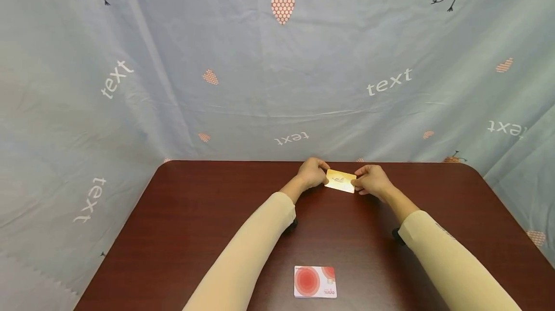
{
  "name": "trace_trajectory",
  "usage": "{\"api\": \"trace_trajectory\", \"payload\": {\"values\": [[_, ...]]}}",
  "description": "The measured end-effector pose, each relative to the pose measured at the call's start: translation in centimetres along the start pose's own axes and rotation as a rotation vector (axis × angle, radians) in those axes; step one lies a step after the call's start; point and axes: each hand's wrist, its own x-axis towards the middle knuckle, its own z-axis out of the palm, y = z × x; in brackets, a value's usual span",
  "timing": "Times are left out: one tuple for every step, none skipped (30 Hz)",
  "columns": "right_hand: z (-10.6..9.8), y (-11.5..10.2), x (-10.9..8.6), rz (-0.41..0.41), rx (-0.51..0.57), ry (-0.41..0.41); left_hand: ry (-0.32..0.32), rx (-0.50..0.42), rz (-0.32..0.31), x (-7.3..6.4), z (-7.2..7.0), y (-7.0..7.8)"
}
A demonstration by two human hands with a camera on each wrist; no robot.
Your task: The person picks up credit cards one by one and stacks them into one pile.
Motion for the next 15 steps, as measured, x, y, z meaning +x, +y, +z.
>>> {"api": "trace_trajectory", "payload": {"values": [[0.0,0.0,0.0,0.002,0.007,-0.002,0.0,-0.027,-0.005,-0.1,0.0,0.0],[0.1,-0.1,0.0,0.003,0.014,-0.002,-0.005,-0.061,-0.009,-0.1,-0.1,0.0],[0.1,-0.1,0.0,0.008,0.019,0.0,-0.016,-0.095,-0.014,-0.2,-0.2,0.0],[0.1,-0.1,-0.1,0.008,0.021,-0.001,-0.028,-0.126,-0.018,-0.3,-0.2,0.0],[0.1,-0.2,-0.2,0.009,0.027,-0.003,-0.042,-0.155,-0.022,-0.5,-0.3,0.1],[0.1,-0.2,-0.2,0.009,0.031,-0.007,-0.057,-0.181,-0.025,-0.6,-0.3,0.1],[0.2,-0.2,-0.3,0.009,0.033,-0.01,-0.071,-0.203,-0.028,-0.8,-0.4,0.1],[0.2,-0.3,-0.3,0.01,0.035,-0.014,-0.083,-0.219,-0.029,-1.0,-0.5,0.1],[0.3,-0.3,-0.4,0.007,0.03,-0.018,-0.088,-0.228,-0.032,-1.2,-0.5,0.1],[0.3,-0.3,-0.5,0.005,0.027,-0.023,-0.092,-0.237,-0.034,-1.4,-0.6,0.0],[0.4,-0.4,-0.6,0.004,0.023,-0.028,-0.096,-0.247,-0.032,-1.5,-0.7,0.0],[0.4,-0.4,-0.7,0.001,0.019,-0.026,-0.103,-0.259,-0.028,-1.6,-0.7,-0.1],[0.5,-0.5,-0.7,-0.002,0.014,-0.024,-0.11,-0.274,-0.024,-1.7,-0.9,-0.2],[0.5,-0.5,-0.8,-0.005,0.011,-0.025,-0.123,-0.29,-0.018,-1.8,-1.0,-0.3],[0.5,-0.6,-0.9,-0.012,0.007,-0.031,-0.137,-0.311,-0.016,-1.9,-1.1,-0.5]]}}
